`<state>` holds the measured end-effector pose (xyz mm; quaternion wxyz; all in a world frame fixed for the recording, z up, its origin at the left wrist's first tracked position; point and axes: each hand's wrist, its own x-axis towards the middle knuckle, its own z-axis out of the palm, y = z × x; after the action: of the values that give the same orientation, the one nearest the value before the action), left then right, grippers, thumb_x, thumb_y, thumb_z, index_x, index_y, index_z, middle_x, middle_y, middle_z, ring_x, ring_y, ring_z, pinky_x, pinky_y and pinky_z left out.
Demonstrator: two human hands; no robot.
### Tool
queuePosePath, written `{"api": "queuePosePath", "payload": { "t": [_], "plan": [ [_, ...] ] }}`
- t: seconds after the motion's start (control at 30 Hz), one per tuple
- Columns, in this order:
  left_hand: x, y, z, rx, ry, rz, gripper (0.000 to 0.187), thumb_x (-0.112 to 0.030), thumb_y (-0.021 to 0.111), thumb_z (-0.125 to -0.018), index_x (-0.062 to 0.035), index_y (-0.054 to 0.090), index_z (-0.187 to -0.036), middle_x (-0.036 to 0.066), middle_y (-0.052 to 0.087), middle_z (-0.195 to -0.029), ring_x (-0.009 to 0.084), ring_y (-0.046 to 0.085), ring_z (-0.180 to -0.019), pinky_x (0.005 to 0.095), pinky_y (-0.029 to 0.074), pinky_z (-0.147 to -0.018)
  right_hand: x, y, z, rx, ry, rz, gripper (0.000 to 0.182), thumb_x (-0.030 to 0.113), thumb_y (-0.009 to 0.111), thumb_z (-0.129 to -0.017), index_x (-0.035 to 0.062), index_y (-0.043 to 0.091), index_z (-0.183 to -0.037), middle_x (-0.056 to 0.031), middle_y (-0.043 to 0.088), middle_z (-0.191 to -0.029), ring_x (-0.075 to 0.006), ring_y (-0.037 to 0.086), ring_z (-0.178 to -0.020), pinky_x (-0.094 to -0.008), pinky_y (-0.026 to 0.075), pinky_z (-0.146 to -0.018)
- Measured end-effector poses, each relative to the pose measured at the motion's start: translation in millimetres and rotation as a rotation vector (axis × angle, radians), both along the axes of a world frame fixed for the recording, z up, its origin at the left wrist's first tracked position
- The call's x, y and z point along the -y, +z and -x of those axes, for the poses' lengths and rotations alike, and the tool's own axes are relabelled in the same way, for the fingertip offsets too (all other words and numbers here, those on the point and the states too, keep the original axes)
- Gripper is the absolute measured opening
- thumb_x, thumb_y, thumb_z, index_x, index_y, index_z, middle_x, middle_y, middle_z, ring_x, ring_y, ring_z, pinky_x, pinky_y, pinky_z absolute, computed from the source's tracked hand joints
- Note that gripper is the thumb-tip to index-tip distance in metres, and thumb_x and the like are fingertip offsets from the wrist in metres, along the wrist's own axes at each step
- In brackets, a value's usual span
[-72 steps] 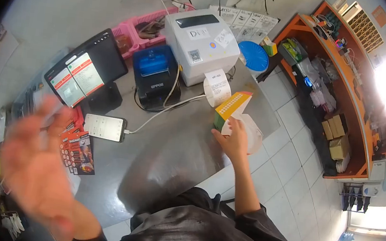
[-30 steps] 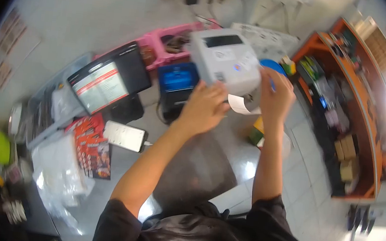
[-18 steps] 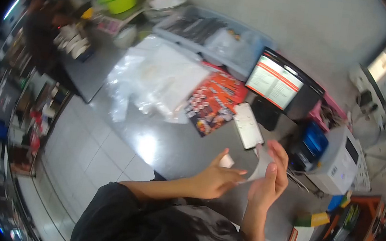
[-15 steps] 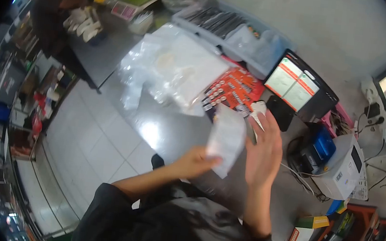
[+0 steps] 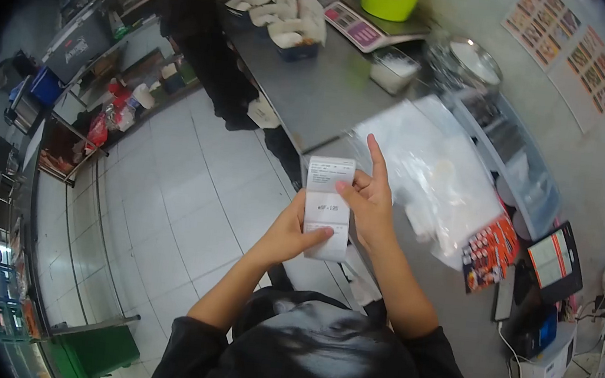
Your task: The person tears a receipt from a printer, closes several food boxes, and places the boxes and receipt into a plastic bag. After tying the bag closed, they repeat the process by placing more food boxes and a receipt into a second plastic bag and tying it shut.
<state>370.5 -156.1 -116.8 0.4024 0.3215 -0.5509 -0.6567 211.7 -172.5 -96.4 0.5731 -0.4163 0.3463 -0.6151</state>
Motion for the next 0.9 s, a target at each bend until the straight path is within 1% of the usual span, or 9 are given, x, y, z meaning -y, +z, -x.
{"api": "queuePosePath", "payload": {
  "t": [0.17,0.3,0.4,0.5,0.6,0.7,0.73,0.83,0.9],
  "plan": [
    [48,-8,-66,0.031,-0.042,-0.189,0.04,0.001,0.058,-0.089,0.0026,0.046,-0.126,0.009,0.061,-0.113,0.0162,0.061,-0.1,0.0297,0.053,-0.084,81,12,-58,0.009,-0.161,0.067,0.065,-0.011,0.05,-0.086,0.0046,0.027,-0.145,-0.0144,0.062,-0.107,-0.0164,0.061,-0.1,-0.0274,0.049,-0.087],
    [95,-16,-84,0.009,-0.04,-0.254,0.029,-0.002,0.056,-0.092,0.0054,0.051,-0.12,0.012,0.063,-0.109,0.0185,0.065,-0.094,0.0295,0.056,-0.079,129,16,-66,0.022,-0.231,0.124,0.053,-0.013,0.054,-0.082,-0.0005,0.045,-0.133,-0.014,0.055,-0.117,-0.0187,0.057,-0.108,-0.0292,0.046,-0.093],
    [143,-36,-81,-0.007,-0.028,-0.244,0.027,-0.003,0.056,-0.092,0.0067,0.051,-0.116,0.013,0.064,-0.105,0.0192,0.066,-0.091,0.0287,0.056,-0.078,171,4,-61,-0.239,-0.4,0.413,0.046,-0.016,0.051,-0.081,-0.0013,0.053,-0.125,-0.016,0.042,-0.134,-0.0202,0.049,-0.12,-0.0301,0.043,-0.097],
    [202,-58,-62,0.08,-0.063,-0.267,0.025,-0.003,0.056,-0.091,0.0069,0.051,-0.114,0.015,0.065,-0.103,0.0197,0.067,-0.087,0.0281,0.057,-0.075,226,-49,-43,-0.488,-0.58,0.324,0.042,-0.012,0.055,-0.078,-0.0011,0.058,-0.119,-0.0174,0.028,-0.146,-0.0275,0.041,-0.129,-0.0382,0.037,-0.103],
    [256,-95,-42,0.241,-0.156,-0.317,0.024,-0.005,0.057,-0.09,0.007,0.052,-0.11,0.017,0.065,-0.098,0.0206,0.068,-0.085,0.026,0.056,-0.072,266,-115,-30,-1.512,-0.731,-0.025,0.043,0.007,0.062,-0.08,0.0012,0.056,-0.122,-0.0159,0.032,-0.146,-0.0316,0.035,-0.133,-0.0525,0.024,-0.109],
    [299,-97,-39,0.623,-0.286,-0.095,0.035,-0.012,0.064,-0.085,0.0069,0.051,-0.111,0.018,0.066,-0.088,0.0295,0.069,-0.072,0.0324,0.055,-0.06,290,-154,-29,-1.757,-0.597,-0.109,0.052,0.027,0.063,-0.079,0.0048,0.054,-0.125,-0.0137,0.04,-0.141,-0.0321,0.031,-0.135,-0.0642,0.012,-0.107],
    [310,-89,-40,0.985,-0.281,0.203,0.042,-0.02,0.069,-0.079,0.003,0.053,-0.11,0.022,0.063,-0.099,0.0376,0.065,-0.089,0.0374,0.053,-0.073,296,-159,-25,-1.814,-0.61,-0.08,0.052,0.033,0.058,-0.082,0.0085,0.052,-0.128,-0.01,0.046,-0.137,-0.0281,0.032,-0.135,-0.0684,0.009,-0.105],
    [348,-74,-26,0.869,-0.023,0.582,0.049,-0.024,0.07,-0.076,-0.0009,0.054,-0.115,0.021,0.055,-0.122,0.0371,0.051,-0.117,0.0422,0.043,-0.094,309,-145,-21,-1.641,-0.612,-0.107,0.048,0.028,0.06,-0.08,0.0051,0.055,-0.122,-0.0109,0.048,-0.135,-0.0292,0.033,-0.134,-0.0671,0.006,-0.107],
    [390,-84,-12,0.791,-0.182,0.909,0.055,-0.029,0.07,-0.075,-0.004,0.053,-0.121,0.016,0.048,-0.132,0.033,0.039,-0.128,0.0478,0.031,-0.103,307,-141,-20,-1.646,-0.581,-0.078,0.047,0.026,0.061,-0.079,0.0053,0.056,-0.12,-0.0109,0.05,-0.132,-0.0287,0.038,-0.128,-0.064,0.014,-0.105]
  ]
}}
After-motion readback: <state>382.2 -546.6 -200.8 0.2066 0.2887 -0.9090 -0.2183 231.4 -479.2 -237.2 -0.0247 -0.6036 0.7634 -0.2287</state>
